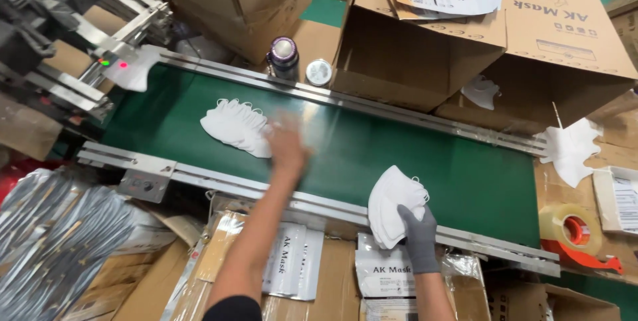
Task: Packaging white face masks into individual plastic envelopes and placing them into cardboard boxes on a factory floor.
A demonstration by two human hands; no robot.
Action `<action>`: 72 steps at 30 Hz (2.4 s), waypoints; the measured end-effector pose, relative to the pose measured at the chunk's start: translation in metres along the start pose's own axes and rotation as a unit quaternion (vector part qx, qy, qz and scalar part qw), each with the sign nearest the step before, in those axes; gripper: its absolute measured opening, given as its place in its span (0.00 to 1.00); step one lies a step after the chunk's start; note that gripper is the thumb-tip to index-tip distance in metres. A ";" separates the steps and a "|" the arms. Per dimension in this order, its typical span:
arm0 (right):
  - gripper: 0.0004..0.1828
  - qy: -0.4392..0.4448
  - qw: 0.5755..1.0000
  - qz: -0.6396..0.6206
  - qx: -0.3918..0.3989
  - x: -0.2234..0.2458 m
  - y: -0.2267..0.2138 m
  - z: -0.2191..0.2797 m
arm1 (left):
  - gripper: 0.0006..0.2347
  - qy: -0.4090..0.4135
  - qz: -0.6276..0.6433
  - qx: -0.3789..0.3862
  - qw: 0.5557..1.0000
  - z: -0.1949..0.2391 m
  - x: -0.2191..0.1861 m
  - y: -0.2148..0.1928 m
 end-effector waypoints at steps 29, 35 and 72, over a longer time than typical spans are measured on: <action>0.38 0.004 0.937 -0.189 0.293 -0.014 0.181 -0.005 | 0.28 -0.152 0.621 0.099 0.763 0.077 0.025 0.080; 0.38 -0.124 0.931 0.236 0.250 0.059 0.180 0.003 | 0.49 0.024 0.449 -0.005 0.893 0.073 -0.010 -0.097; 0.30 0.360 0.838 -0.285 0.294 -0.084 0.194 0.202 | 0.13 -0.130 0.312 -0.019 0.941 0.302 0.083 0.005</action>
Point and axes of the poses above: each hand's wrist, its own z-axis away from the middle knuckle, its own y-axis out of the palm, x = y × z, the point moved 9 cm from there along -z, towards the middle knuckle, and after that the axes turned 7 degrees about -y, right-handed, at the moved point
